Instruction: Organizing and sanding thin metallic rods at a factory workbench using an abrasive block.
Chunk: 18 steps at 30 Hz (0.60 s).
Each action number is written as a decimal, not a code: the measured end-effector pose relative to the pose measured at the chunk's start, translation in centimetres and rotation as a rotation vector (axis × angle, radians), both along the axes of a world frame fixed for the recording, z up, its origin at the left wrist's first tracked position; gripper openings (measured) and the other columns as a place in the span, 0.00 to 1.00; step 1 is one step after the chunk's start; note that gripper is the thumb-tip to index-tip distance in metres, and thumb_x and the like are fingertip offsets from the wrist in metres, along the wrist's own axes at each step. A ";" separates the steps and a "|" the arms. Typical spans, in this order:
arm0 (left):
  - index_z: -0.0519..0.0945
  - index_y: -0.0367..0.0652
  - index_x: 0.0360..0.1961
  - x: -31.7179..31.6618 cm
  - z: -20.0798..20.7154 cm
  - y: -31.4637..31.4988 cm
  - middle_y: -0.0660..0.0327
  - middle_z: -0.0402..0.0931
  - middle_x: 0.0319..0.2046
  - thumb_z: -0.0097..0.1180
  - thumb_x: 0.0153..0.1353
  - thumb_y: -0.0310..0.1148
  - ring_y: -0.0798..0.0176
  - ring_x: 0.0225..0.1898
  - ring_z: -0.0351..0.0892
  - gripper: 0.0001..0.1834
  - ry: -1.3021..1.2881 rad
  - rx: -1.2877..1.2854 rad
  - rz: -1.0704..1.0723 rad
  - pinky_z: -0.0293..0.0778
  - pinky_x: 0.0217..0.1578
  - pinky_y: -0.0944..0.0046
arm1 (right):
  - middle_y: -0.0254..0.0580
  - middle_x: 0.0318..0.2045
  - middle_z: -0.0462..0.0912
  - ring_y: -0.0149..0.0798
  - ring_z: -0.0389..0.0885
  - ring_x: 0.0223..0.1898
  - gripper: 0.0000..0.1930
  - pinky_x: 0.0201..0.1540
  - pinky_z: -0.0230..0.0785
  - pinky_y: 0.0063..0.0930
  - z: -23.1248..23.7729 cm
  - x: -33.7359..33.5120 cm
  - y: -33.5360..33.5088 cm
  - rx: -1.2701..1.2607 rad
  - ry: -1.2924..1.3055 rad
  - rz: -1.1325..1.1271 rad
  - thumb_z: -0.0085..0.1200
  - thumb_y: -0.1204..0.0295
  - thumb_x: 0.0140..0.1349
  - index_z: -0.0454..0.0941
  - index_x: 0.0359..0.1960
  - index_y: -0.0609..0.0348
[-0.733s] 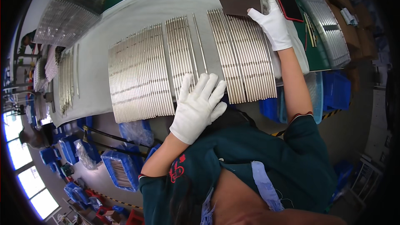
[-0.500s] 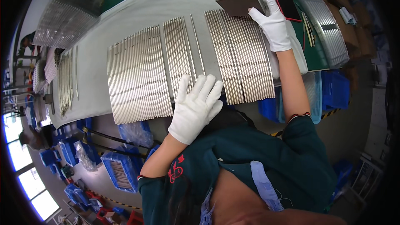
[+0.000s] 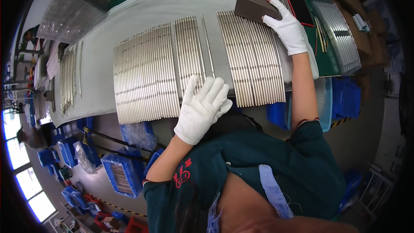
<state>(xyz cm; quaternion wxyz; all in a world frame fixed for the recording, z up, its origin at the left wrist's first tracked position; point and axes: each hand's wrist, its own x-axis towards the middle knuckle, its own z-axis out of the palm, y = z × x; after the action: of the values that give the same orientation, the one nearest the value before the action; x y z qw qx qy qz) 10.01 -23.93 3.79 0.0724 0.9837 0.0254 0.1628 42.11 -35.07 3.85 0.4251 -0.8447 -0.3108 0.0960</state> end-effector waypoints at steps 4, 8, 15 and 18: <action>0.80 0.45 0.48 -0.1 0.9 0.3 0.62 0.76 0.43 0.69 0.61 0.42 0.59 0.48 0.81 0.19 0.025 -0.008 -0.039 0.70 0.63 0.48 | 0.38 0.60 0.88 0.31 0.87 0.56 0.31 0.63 0.77 0.25 0.4 -0.5 0.9 0.286 0.021 0.151 0.72 0.68 0.65 0.80 0.71 0.44; 0.78 0.45 0.40 0.2 2.0 0.4 0.61 0.69 0.37 0.68 0.59 0.46 0.60 0.43 0.77 0.18 -0.144 -0.050 -0.078 0.72 0.59 0.52 | 0.34 0.60 0.87 0.29 0.84 0.58 0.29 0.64 0.77 0.25 0.9 -1.8 3.0 0.329 0.197 0.394 0.70 0.74 0.67 0.80 0.70 0.54; 0.78 0.44 0.37 1.0 2.6 0.6 0.61 0.69 0.36 0.69 0.55 0.47 0.59 0.41 0.75 0.19 -0.070 -0.081 -0.145 0.74 0.51 0.58 | 0.34 0.60 0.87 0.25 0.84 0.56 0.30 0.63 0.78 0.24 2.5 -3.6 6.8 -0.010 0.118 0.595 0.67 0.79 0.67 0.79 0.72 0.52; 0.77 0.44 0.35 1.1 2.8 0.6 0.61 0.69 0.36 0.69 0.54 0.46 0.59 0.41 0.75 0.19 -0.099 -0.120 -0.138 0.74 0.49 0.59 | 0.33 0.59 0.88 0.24 0.84 0.56 0.29 0.61 0.78 0.24 3.1 -2.6 6.2 0.020 0.342 0.523 0.67 0.79 0.67 0.80 0.71 0.52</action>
<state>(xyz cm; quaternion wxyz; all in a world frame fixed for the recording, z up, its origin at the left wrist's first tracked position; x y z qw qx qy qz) 11.09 -23.28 6.54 0.1435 0.9677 -0.0362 0.2040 39.51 -28.86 6.97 0.4405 -0.7034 -0.4424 0.3398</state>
